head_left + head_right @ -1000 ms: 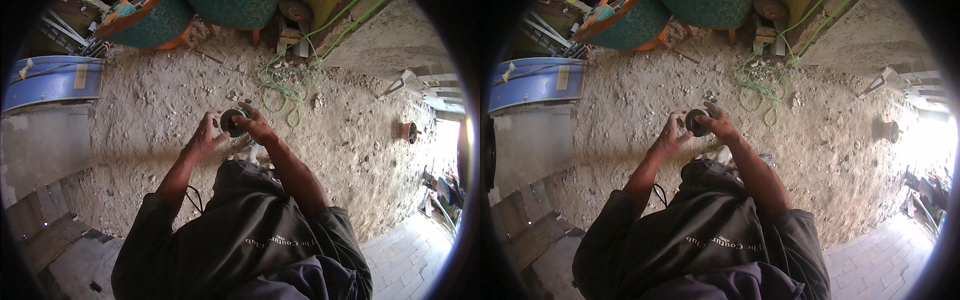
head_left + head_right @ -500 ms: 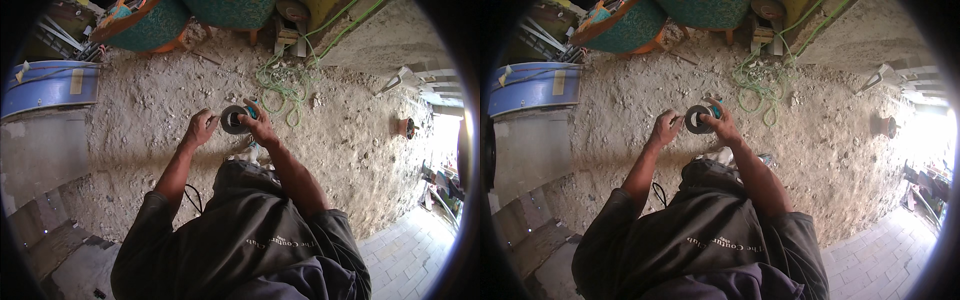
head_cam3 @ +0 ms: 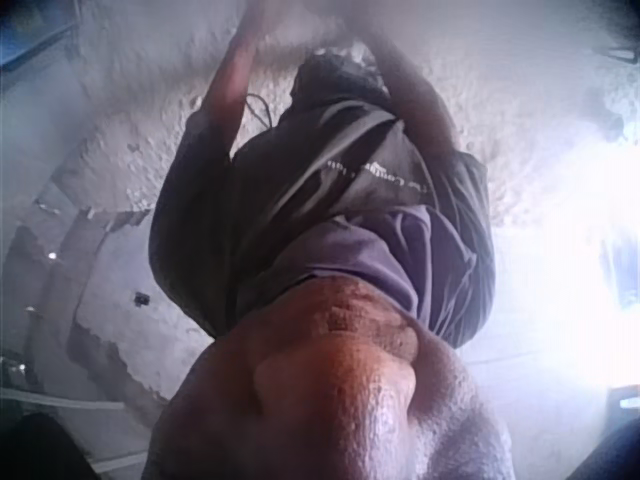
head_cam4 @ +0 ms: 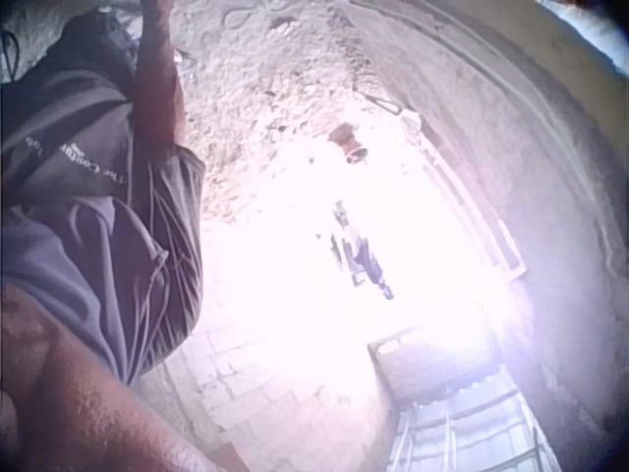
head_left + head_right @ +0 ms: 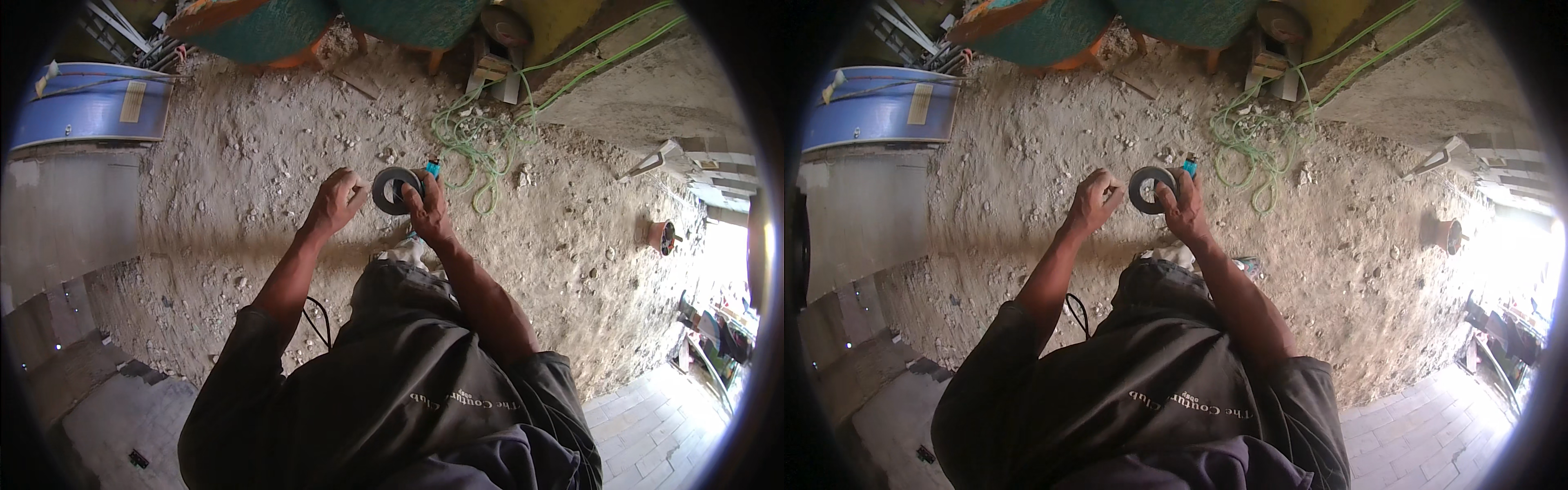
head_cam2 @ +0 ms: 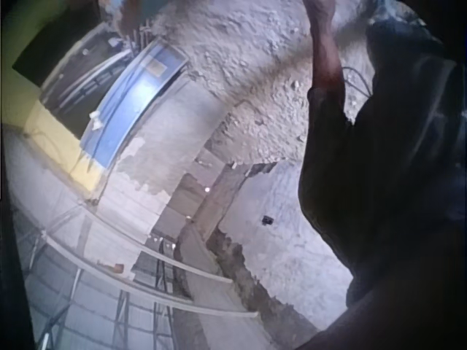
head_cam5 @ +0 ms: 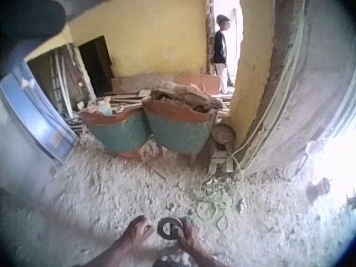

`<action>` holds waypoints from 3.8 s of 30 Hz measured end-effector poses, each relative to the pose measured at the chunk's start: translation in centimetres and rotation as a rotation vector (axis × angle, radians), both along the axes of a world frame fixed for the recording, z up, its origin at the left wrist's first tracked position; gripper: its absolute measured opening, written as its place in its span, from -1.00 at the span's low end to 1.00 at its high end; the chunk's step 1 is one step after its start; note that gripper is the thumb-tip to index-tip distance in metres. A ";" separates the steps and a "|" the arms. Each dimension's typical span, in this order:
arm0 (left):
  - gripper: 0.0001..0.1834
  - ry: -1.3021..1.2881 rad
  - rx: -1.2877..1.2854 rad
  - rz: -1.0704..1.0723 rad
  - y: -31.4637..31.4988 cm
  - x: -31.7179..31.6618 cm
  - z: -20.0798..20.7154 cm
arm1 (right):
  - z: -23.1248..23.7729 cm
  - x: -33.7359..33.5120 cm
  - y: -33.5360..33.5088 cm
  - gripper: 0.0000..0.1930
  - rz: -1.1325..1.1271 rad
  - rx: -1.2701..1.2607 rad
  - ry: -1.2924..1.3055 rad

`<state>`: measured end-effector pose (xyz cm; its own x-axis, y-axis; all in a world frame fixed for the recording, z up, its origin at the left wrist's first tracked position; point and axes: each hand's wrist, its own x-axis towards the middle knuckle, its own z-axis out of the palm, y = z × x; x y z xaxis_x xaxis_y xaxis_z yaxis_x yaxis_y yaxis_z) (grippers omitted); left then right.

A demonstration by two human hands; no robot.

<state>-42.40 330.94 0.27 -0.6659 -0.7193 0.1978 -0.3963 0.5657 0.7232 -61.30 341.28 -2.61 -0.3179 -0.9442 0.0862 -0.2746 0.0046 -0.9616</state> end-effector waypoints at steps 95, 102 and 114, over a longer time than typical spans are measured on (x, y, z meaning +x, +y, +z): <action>-0.64 1.290 1.206 0.311 16.0 -33.4 -9.1 | -2.4 -34.5 5.3 -0.77 0.733 -0.031 -0.062; -0.67 1.071 1.060 0.507 15.3 -32.3 -6.4 | -0.1 -34.1 4.9 -0.77 0.825 0.391 -0.325; -0.71 0.979 1.116 0.609 15.7 -31.5 -4.8 | -1.5 -34.4 4.9 -0.69 0.932 -0.060 0.030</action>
<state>-73.88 346.62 -4.51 -0.1786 -0.8871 -0.4256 0.4872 -0.4555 0.7451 -95.69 346.21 -4.12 0.5689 -0.8105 0.1391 -0.1669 -0.2794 -0.9455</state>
